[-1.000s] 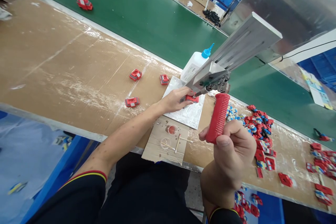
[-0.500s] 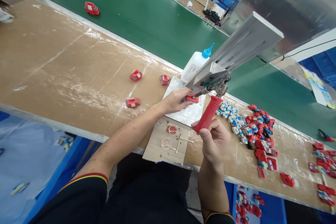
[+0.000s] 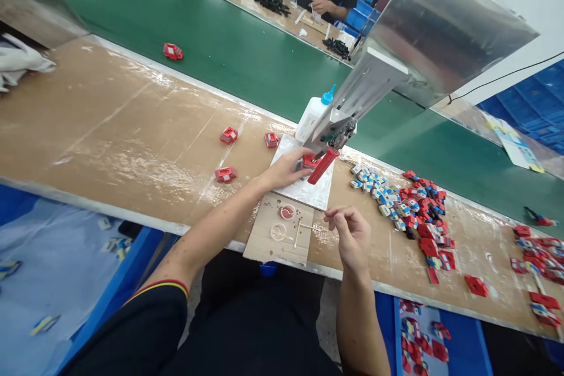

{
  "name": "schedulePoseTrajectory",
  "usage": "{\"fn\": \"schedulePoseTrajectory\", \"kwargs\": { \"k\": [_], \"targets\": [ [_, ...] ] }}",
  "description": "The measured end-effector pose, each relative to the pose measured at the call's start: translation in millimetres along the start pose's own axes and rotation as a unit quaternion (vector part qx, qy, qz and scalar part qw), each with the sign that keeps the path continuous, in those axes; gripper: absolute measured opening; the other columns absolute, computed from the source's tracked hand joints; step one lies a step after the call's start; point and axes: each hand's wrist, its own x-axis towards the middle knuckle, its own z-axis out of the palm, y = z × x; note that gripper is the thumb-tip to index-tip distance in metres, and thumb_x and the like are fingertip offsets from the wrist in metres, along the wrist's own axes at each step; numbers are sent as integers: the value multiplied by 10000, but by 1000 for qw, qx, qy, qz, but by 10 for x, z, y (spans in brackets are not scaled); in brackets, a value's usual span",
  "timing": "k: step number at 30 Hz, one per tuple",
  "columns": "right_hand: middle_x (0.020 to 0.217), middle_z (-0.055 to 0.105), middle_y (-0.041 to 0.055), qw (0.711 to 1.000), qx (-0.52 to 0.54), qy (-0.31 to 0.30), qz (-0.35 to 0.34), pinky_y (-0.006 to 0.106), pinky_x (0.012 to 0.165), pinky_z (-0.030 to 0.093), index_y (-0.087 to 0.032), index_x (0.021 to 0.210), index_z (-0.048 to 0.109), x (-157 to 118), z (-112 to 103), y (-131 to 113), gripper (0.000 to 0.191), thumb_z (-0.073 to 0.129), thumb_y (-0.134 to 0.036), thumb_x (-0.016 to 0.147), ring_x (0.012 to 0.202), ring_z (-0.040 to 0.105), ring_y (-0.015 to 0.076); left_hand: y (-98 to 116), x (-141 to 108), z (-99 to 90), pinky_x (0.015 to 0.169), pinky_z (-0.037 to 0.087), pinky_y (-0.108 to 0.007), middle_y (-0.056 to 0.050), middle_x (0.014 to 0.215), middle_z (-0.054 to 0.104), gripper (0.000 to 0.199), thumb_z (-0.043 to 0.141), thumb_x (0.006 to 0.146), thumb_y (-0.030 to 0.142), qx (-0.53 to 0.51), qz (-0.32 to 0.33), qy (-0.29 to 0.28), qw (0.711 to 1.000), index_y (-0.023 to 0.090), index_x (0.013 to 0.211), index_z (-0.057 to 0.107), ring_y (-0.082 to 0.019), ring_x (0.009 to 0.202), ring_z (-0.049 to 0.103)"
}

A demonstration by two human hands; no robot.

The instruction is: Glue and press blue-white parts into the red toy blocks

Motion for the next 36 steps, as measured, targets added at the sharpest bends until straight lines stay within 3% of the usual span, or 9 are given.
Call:
{"fn": "schedulePoseTrajectory", "kwargs": {
  "k": [5,8,9,12,17,23,26,30,36],
  "targets": [
    [772,721,31,1000,-14,-2,-27,296,651,568,-219,768,655,-413,-284,67,315,694,-425,1003,726,704,183,500,-602,-692,1065,608,-455,-136,1461,659,502,704,952,279,71,-12,144,987,258,1439,583,-282,1269,702],
    [832,734,34,995,-73,-32,-63,285,650,562,-232,816,654,-524,-308,176,231,681,-350,1012,753,707,181,687,-1158,-1245,958,622,-420,-56,1108,745,290,688,956,284,185,-72,299,933,252,1243,667,-224,989,748],
    [862,739,40,990,-104,-55,-76,284,633,555,-234,842,660,-538,-281,215,193,700,-342,998,741,697,179,690,-1292,-1374,922,620,-423,-44,1038,741,280,709,931,300,228,-94,307,919,241,1203,680,-223,933,736],
    [966,742,70,967,-187,-133,-107,309,604,557,-238,1001,698,-538,-128,315,132,744,-355,962,688,654,176,536,-1444,-1519,1031,562,-516,-121,1220,737,417,785,833,372,312,-189,163,917,211,1211,713,-326,1132,703],
    [1085,747,105,942,-254,-186,-121,363,717,618,-242,1224,689,-511,74,355,274,705,-392,996,790,702,215,272,-1283,-1374,1136,436,-585,-141,1228,758,332,778,829,320,323,-245,23,914,236,1149,762,-390,1240,649],
    [936,781,78,929,-245,-237,-144,365,757,626,-252,1081,752,-492,148,329,103,682,-292,1017,863,746,244,655,-1574,-1055,972,563,-475,-78,1068,774,415,827,855,461,28,-237,177,955,264,1206,728,-273,962,721],
    [912,781,69,929,-241,-238,-152,353,729,601,-266,998,773,-447,183,282,148,633,-246,1041,835,727,230,927,-1820,-734,811,612,-383,-52,1031,777,421,779,910,558,-231,-296,275,885,294,1227,697,-199,810,716],
    [911,763,79,890,-305,-274,-199,352,710,547,-253,975,773,-288,268,117,218,578,-263,1073,835,669,228,1151,-1976,-415,650,584,-310,-90,1124,782,344,725,956,510,-374,-386,282,795,260,1193,732,-168,742,687],
    [861,760,73,830,-342,-342,-278,371,775,549,-240,905,766,-88,476,-27,314,512,-217,1088,845,643,232,1301,-1970,-333,701,572,-273,-74,1138,752,430,843,845,287,-410,-412,252,774,228,1258,738,-134,773,673]
  ]
}}
